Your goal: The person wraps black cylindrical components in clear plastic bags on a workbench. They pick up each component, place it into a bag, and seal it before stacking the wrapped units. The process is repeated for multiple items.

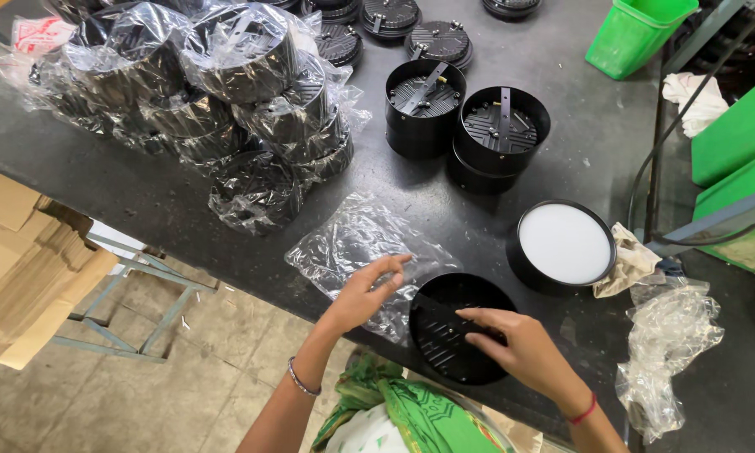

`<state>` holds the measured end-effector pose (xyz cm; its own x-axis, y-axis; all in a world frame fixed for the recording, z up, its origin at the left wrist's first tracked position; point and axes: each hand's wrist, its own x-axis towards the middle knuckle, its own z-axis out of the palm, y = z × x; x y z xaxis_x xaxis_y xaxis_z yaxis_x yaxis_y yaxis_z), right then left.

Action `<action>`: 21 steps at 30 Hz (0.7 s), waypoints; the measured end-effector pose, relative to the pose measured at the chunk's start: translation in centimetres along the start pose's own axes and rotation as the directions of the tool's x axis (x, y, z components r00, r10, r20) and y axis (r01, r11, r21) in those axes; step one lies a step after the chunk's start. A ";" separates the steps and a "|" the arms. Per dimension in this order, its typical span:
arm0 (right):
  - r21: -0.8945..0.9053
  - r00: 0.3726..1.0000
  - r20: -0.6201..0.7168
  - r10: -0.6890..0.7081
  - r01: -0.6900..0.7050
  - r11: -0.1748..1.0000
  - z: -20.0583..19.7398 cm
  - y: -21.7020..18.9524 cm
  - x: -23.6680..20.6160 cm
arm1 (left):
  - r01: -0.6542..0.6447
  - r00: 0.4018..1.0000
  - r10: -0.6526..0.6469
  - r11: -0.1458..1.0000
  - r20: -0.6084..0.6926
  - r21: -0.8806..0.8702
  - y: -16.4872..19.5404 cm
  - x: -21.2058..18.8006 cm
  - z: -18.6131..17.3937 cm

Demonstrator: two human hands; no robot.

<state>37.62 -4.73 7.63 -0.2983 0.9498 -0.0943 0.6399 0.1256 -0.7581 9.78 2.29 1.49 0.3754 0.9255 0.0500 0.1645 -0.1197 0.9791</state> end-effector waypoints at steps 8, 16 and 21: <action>-0.114 0.984 -0.172 -0.041 0.021 0.993 2.5 -0.8 0.8 | -0.201 0.975 0.187 0.973 0.118 0.117 0.6 0.7 1.8; -0.105 0.960 -0.278 0.041 -0.072 0.992 4.1 0.0 1.2 | -0.320 0.943 0.297 0.932 0.148 0.168 0.1 2.1 3.4; -0.004 0.921 -0.329 0.208 -0.221 0.975 5.9 0.1 3.8 | -0.268 0.963 0.247 0.923 0.109 0.277 -0.4 2.9 4.1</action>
<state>32.38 -2.78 3.42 0.0911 0.9953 -0.0321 0.6927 -0.0865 -0.7160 14.52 3.56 0.41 0.5015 0.8225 0.2684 0.3043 -0.4580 0.8352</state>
